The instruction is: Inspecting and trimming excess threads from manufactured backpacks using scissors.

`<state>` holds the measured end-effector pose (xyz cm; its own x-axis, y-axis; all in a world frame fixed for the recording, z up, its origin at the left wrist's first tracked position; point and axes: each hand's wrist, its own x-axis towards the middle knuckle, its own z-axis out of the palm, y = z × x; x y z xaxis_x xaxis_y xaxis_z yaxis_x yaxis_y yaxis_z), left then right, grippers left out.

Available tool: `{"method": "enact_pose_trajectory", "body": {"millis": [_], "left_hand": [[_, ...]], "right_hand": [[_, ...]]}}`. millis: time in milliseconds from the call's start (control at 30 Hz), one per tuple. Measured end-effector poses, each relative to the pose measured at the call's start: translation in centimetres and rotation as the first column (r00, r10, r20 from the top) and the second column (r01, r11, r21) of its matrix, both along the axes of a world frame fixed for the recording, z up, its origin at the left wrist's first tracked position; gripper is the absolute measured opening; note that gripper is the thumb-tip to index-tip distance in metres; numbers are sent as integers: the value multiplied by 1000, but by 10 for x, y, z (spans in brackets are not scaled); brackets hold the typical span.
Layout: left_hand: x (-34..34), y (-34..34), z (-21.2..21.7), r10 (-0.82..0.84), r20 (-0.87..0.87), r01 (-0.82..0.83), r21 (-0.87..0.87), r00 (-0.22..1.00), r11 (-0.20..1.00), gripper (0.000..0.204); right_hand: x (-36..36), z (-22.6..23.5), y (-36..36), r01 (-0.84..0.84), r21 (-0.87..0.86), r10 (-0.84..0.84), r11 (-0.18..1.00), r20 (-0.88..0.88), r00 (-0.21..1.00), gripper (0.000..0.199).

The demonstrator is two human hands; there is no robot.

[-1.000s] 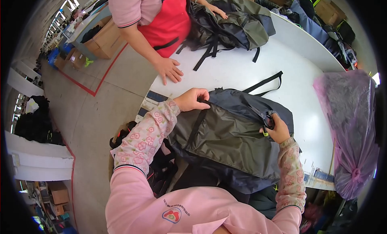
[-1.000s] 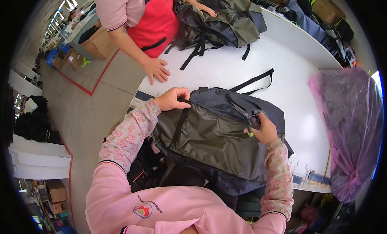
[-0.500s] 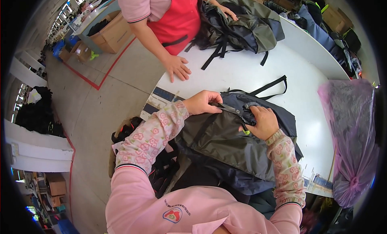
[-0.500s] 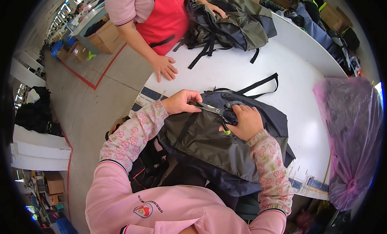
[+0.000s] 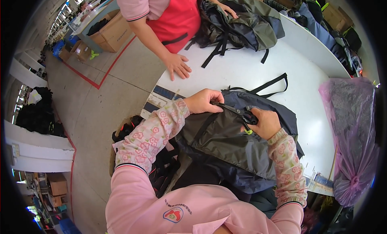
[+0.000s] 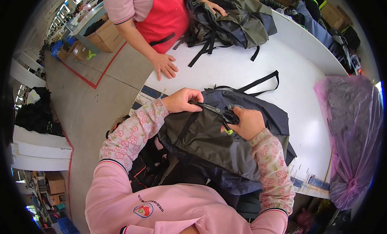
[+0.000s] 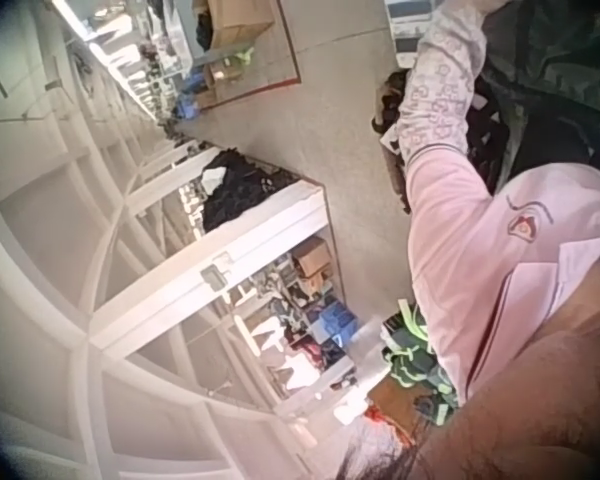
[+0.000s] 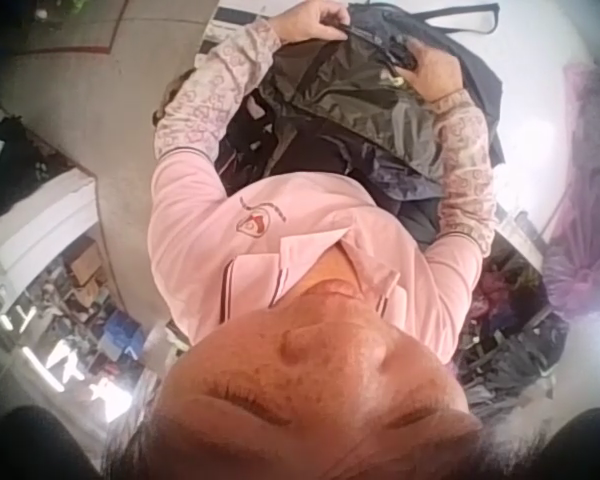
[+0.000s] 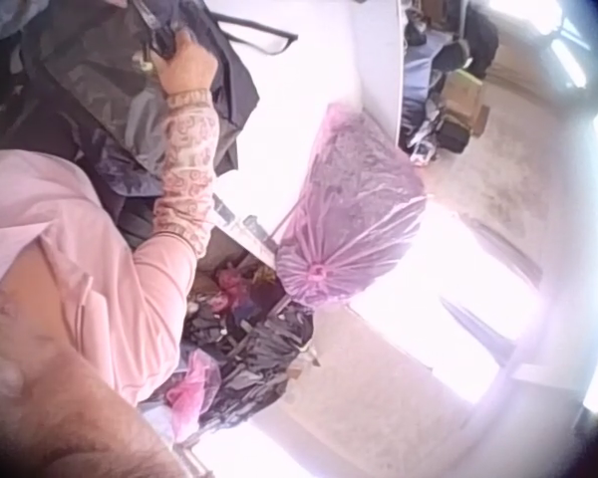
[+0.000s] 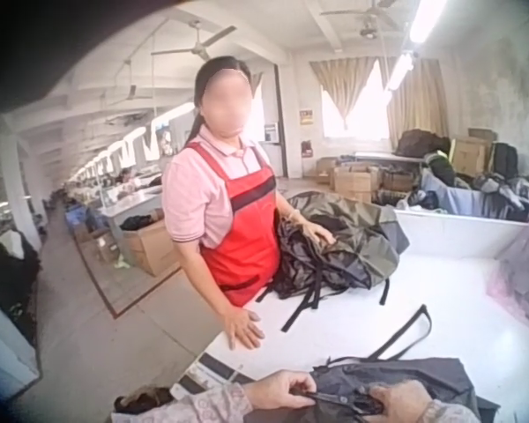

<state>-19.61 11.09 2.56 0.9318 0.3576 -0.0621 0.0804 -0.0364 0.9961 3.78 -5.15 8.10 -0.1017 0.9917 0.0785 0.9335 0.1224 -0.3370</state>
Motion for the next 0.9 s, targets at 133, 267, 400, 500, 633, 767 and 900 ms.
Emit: {"method": "enact_pose_trajectory", "body": {"millis": [133,267,400,500,633,767,900], "left_hand": [[0,0,4,-9,-22,10,36,1000,999,16],[2,-5,13,-39,15,38,82,999,996,19],[4,-8,7,-42,14,41,63,999,997,34],[6,-15,12,-30,44,26,86,999,996,51],[8,-21,20,-20,37,16,102,999,995,57],[12,-27,16,13,83,-18,57,996,998,53],[15,-29,20,-62,72,56,80,995,995,63]], "right_hand": [[8,-5,-2,55,-55,-53,997,39,998,49],[13,-5,-9,106,-24,-107,994,-56,993,52],[1,-3,-4,137,-43,-143,990,-200,969,58],[-14,9,1,110,-18,-111,994,-292,950,59],[-17,13,9,55,-6,-53,998,-395,917,54],[-34,3,17,-6,-50,-31,999,-714,699,39],[-42,1,16,62,33,-15,998,-761,649,26]]}}
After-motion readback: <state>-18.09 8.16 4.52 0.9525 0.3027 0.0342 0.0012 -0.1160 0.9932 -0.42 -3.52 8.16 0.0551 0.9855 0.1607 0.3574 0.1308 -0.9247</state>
